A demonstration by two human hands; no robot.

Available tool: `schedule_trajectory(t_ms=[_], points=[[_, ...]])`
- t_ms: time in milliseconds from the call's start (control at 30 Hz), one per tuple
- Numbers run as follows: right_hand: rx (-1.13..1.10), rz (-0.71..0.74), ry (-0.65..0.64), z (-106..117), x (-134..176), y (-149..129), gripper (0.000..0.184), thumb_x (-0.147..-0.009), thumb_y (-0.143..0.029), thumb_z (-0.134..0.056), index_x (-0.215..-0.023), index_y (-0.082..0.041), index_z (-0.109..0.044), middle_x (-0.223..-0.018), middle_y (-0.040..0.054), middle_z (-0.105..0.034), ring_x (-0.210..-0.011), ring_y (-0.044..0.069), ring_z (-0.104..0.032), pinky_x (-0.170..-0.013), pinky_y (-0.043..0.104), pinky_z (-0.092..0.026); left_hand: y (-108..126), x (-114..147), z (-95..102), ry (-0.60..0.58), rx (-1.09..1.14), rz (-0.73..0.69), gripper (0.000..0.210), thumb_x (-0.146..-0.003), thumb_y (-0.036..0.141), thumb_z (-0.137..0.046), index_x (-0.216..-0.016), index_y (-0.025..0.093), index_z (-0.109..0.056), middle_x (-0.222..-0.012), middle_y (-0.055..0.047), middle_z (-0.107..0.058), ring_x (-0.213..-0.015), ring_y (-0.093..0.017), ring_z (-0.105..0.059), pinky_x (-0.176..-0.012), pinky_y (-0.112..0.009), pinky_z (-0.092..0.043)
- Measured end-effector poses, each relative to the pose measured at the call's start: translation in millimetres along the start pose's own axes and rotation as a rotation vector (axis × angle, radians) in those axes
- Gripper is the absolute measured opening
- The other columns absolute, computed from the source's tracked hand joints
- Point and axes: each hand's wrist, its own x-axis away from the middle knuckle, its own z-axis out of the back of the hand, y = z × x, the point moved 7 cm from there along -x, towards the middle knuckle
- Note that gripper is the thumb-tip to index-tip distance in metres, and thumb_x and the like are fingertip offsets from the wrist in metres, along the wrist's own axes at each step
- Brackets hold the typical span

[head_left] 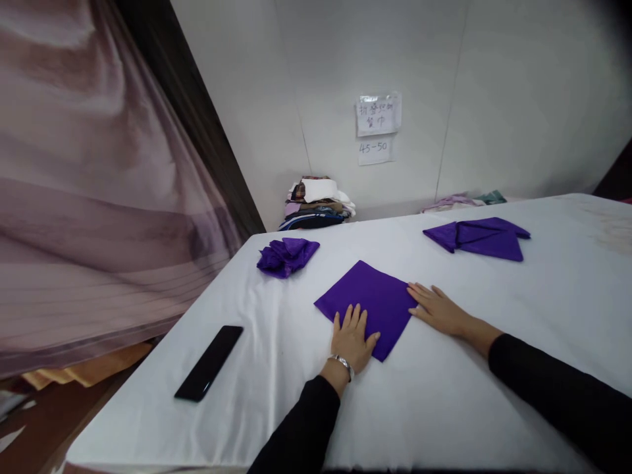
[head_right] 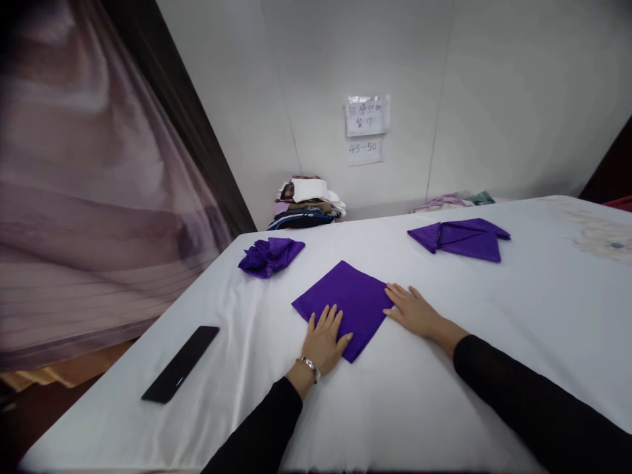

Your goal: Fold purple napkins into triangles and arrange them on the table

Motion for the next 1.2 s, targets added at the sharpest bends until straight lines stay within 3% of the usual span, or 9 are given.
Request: schedule_trajectory(t_ms=[167, 300, 400, 500, 633, 767, 933, 1200], points=[[0.008, -0.047, -0.036, 0.6, 5.5, 14.1, 0.072, -0.086, -0.062, -0.018, -0.140, -0.017, -0.024, -0.146, 0.0075, -0.019, -0.134, 0.024, -0.013, -0.108, 0.048, -0.012, -10.5, -8.1, 9.0, -0.035, 0.050, 0.036, 0.063, -0.085, 0.058, -0.024, -0.135, 0.022, -0.033, -0.145, -0.004, -0.028, -0.134, -0.022, -0.017, -0.109, -0.047, -0.015], [-0.010, -0.040, -0.008, 10.6, -4.9, -1.8, 0.072, -0.085, -0.064, -0.019, -0.139, -0.018, -0.027, -0.146, 0.0084, -0.021, -0.134, 0.026, -0.014, -0.107, 0.050, -0.011, -36.2, -24.3, 29.3, 0.096, -0.046, 0.152, 0.062, -0.085, 0.055, -0.029, -0.133, 0.017, -0.036, -0.145, -0.008, -0.027, -0.135, -0.024, -0.015, -0.109, -0.046, -0.012], [-0.032, 0.075, 0.022, 18.9, -23.5, -38.3, 0.069, -0.085, -0.063, -0.019, -0.140, -0.021, -0.026, -0.146, 0.0071, -0.021, -0.134, 0.024, -0.014, -0.108, 0.049, -0.009, -54.0, -30.7, 29.7, 0.120, -0.089, 0.258, 0.063, -0.085, 0.052, -0.030, -0.134, 0.013, -0.035, -0.145, -0.011, -0.027, -0.134, -0.027, -0.016, -0.109, -0.047, -0.011], [-0.086, 0.218, -0.017, 18.4, -48.4, -89.4, 0.071, -0.085, -0.064, -0.020, -0.140, -0.020, -0.026, -0.146, 0.0078, -0.021, -0.134, 0.024, -0.013, -0.108, 0.046, -0.008, -62.7, -31.2, 18.3, 0.056, -0.064, 0.319, 0.064, -0.086, 0.052, -0.025, -0.134, 0.010, -0.034, -0.144, -0.013, -0.028, -0.134, -0.028, -0.017, -0.109, -0.047, -0.013], [-0.165, 0.366, -0.096, 9.9, -85.3, -151.9, 0.072, -0.085, -0.064, -0.022, -0.141, -0.019, -0.023, -0.146, 0.0088, -0.021, -0.135, 0.023, -0.011, -0.108, 0.043, -0.005, -63.5, -30.2, 7.8, 0.009, -0.071, 0.300, 0.060, -0.086, 0.043, -0.028, -0.137, 0.012, -0.030, -0.145, -0.010, -0.025, -0.135, -0.026, -0.014, -0.109, -0.046, -0.011], [-0.230, 0.434, -0.184, -2.1, -117.5, -181.6, 0.072, -0.086, -0.063, -0.019, -0.141, -0.017, -0.020, -0.147, 0.0103, -0.020, -0.135, 0.022, -0.011, -0.108, 0.044, -0.004, -63.2, -31.2, 7.4, 0.057, -0.071, 0.270, 0.061, -0.084, 0.042, -0.032, -0.140, 0.019, -0.022, -0.147, -0.007, -0.021, -0.135, -0.027, -0.013, -0.109, -0.048, -0.012], [-0.222, 0.385, -0.195, -13.8, -144.8, -166.6, 0.070, -0.087, -0.062, -0.018, -0.140, -0.016, -0.025, -0.146, 0.0099, -0.024, -0.134, 0.021, -0.014, -0.108, 0.044, -0.006, -65.7, -31.7, 5.8, 0.055, -0.039, 0.303, 0.065, -0.084, 0.052, -0.028, -0.138, 0.015, -0.027, -0.145, -0.009, -0.026, -0.135, -0.027, -0.014, -0.109, -0.048, -0.012], [-0.099, 0.182, -0.059, -13.9, -166.9, -97.0, 0.068, -0.086, -0.060, -0.020, -0.138, -0.019, -0.030, -0.146, 0.0080, -0.024, -0.134, 0.022, -0.016, -0.107, 0.045, -0.008, -65.4, -31.7, 5.3, 0.042, -0.045, 0.301, 0.069, -0.085, 0.056, -0.017, -0.136, 0.012, -0.031, -0.144, -0.011, -0.027, -0.134, -0.027, -0.015, -0.109, -0.048, -0.011]])
